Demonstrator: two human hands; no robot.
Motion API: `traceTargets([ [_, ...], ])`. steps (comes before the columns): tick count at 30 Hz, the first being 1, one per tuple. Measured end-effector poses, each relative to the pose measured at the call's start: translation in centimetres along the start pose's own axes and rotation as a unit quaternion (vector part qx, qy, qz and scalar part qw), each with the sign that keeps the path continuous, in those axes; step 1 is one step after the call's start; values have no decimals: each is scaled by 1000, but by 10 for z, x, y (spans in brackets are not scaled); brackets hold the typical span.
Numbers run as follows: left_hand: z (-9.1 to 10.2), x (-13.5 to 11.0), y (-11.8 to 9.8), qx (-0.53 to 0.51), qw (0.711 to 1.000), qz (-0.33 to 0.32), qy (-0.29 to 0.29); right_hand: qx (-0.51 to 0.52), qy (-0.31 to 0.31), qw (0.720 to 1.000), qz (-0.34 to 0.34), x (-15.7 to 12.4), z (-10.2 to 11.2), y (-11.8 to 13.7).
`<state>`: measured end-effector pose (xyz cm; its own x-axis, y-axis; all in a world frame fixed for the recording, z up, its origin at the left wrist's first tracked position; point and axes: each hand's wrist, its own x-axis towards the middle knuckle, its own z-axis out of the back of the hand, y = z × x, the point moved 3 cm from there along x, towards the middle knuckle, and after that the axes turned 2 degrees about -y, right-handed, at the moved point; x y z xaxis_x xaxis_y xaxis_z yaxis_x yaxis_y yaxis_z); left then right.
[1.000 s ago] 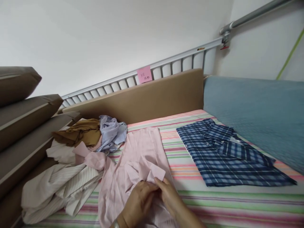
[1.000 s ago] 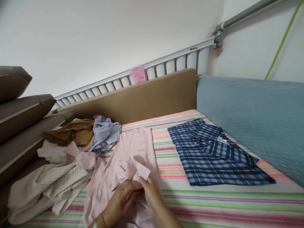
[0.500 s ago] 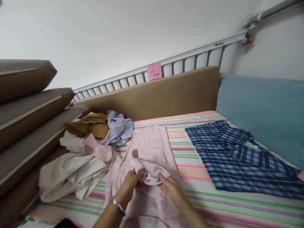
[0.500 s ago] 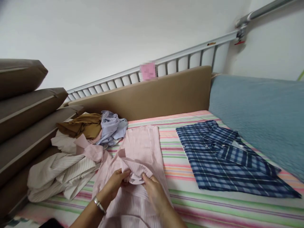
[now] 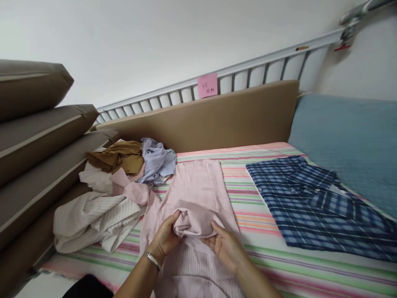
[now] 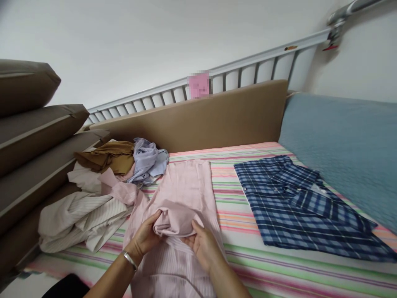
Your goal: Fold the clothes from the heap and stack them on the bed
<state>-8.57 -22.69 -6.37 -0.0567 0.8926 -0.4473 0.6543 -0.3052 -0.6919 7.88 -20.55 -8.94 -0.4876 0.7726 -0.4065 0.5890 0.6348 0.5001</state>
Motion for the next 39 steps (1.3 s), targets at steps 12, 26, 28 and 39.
traceTargets([
  [12, -6, -7, -10, -47, 996, 18, 78, -90, -11, 995, 36, -1, -5, 3],
  [26, -9, -4, 11, -12, 996, 48, 80, -433, -39, 872, 225, -11, -22, -3],
  [28, -7, -5, 10, 10, 996, 42, 77, -411, -32, 889, 198, -4, -20, -7],
  [39, 1, -35, -41, 414, 829, -309, -213, -269, 4, 947, 175, -11, -24, 1],
])
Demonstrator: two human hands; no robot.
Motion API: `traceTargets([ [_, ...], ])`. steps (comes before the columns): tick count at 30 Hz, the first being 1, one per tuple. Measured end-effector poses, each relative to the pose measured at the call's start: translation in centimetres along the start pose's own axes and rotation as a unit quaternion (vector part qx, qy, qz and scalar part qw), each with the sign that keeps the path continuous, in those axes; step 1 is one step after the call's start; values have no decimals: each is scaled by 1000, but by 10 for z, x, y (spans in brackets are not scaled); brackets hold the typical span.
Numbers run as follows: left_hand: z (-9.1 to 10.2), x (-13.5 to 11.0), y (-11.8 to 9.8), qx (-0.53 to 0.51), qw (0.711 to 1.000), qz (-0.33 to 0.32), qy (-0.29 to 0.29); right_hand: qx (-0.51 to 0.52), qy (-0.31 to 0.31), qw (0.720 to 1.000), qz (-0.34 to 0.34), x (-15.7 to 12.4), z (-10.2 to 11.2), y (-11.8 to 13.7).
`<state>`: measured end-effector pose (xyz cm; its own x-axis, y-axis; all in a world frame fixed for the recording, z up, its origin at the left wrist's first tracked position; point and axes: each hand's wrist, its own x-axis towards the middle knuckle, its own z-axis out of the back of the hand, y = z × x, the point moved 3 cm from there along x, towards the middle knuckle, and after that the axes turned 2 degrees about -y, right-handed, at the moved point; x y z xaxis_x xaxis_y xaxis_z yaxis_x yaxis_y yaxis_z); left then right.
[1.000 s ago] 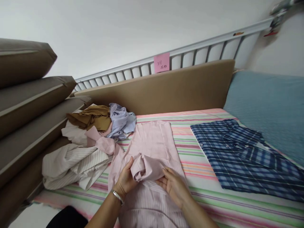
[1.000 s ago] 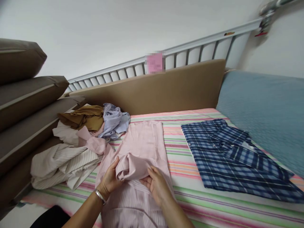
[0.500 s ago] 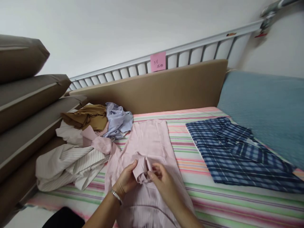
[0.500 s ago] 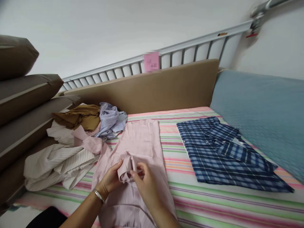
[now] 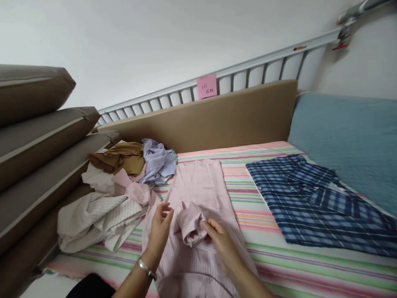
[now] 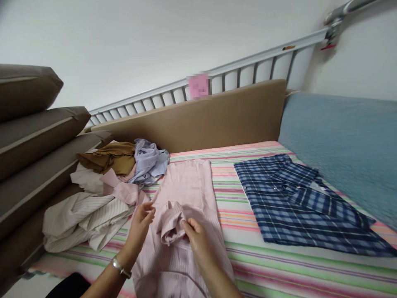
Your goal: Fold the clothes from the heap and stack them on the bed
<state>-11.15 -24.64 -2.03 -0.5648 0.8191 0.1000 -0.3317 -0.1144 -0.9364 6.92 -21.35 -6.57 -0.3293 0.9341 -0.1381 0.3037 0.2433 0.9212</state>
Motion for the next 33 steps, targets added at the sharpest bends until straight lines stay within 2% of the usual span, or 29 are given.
traceTargets([
  [1, 0, -7, -18, 46, 995, -87, 20, 1, -3, 1000, 3, -1, -1, 1],
  [3, -8, -25, -47, 122, 962, -211, 119, 0, -5, 1000, 9, -2, -1, 1],
  [5, -17, -40, -60, 174, 929, -265, 193, 3, -9, 1000, 15, -1, 0, 0],
  [6, -20, -44, -61, 191, 920, -272, 206, 7, -7, 1000, 19, -1, 0, 0],
  [8, -25, -44, -53, 203, 921, -262, 204, 16, 7, 1000, 26, 1, 1, -2],
  [13, -23, -22, -21, 146, 953, -203, 173, 52, 21, 998, 1, 1, 2, -4],
  [16, -19, -16, -14, 136, 963, -181, 148, 62, 38, 997, -12, -1, 1, -3],
  [21, -21, -29, -30, 190, 923, -281, 183, 80, 53, 995, -16, -1, -1, -5],
  [23, -21, -31, -36, 194, 920, -289, 180, 54, 59, 997, -5, 0, -1, -5],
  [25, -20, -29, -39, 177, 931, -268, 175, 2, 48, 999, 22, 2, 2, -4],
  [27, -18, -26, -42, 150, 944, -240, 171, -72, 12, 995, 66, 1, 7, 1],
  [30, -16, -23, -45, 128, 954, -216, 161, -179, -38, 970, 159, -5, 13, 13],
  [33, -18, -25, -45, 116, 960, -206, 147, -232, -31, 949, 213, -13, 8, 19],
])
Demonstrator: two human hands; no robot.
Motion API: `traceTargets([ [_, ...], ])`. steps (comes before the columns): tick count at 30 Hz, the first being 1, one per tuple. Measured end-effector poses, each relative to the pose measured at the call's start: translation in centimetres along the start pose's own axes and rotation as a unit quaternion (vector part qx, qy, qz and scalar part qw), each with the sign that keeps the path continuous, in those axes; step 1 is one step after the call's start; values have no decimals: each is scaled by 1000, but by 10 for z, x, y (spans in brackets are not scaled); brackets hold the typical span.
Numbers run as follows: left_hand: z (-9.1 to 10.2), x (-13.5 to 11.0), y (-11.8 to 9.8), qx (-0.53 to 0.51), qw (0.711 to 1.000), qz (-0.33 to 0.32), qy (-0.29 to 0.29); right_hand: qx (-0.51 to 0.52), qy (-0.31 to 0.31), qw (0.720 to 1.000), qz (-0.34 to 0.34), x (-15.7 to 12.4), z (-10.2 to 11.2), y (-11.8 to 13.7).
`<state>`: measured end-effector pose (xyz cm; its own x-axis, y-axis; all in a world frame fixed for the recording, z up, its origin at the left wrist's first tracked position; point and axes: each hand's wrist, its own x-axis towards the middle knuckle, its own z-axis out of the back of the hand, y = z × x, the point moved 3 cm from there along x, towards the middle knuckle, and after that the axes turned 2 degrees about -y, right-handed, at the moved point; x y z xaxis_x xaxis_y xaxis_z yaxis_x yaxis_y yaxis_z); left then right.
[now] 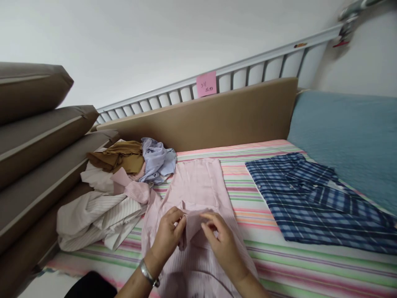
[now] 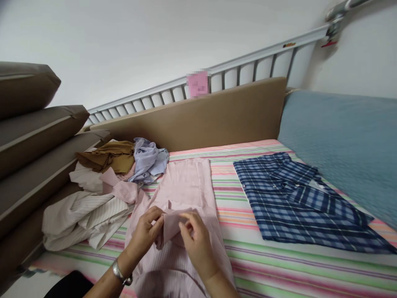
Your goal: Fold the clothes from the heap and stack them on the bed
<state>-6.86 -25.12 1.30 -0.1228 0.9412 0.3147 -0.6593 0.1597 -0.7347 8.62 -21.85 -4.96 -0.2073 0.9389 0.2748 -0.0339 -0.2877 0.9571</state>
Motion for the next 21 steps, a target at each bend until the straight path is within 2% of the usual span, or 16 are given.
traceTargets([
  [2, -4, -1, 0, -19, 1000, 23, -2, 25, 42, 999, -11, -3, -8, 2],
  [5, -10, -4, 3, -65, 995, 78, 15, 128, 111, 984, -46, -6, -22, -2],
  [8, -12, -5, 5, -109, 988, 101, 31, 202, 129, 968, -67, -6, -27, -10],
  [13, -15, -9, 13, -34, 994, 101, 9, 279, 162, 937, -137, -7, -30, -17],
  [15, -16, -9, 17, -5, 995, 103, 4, 298, 176, 928, -141, -7, -30, -14],
  [18, -7, 2, 21, 29, 996, 88, -2, 248, 174, 946, -118, -3, -20, -8],
  [21, 22, 32, 22, 41, 996, 74, -18, 120, 118, 981, -100, 7, 7, -7],
])
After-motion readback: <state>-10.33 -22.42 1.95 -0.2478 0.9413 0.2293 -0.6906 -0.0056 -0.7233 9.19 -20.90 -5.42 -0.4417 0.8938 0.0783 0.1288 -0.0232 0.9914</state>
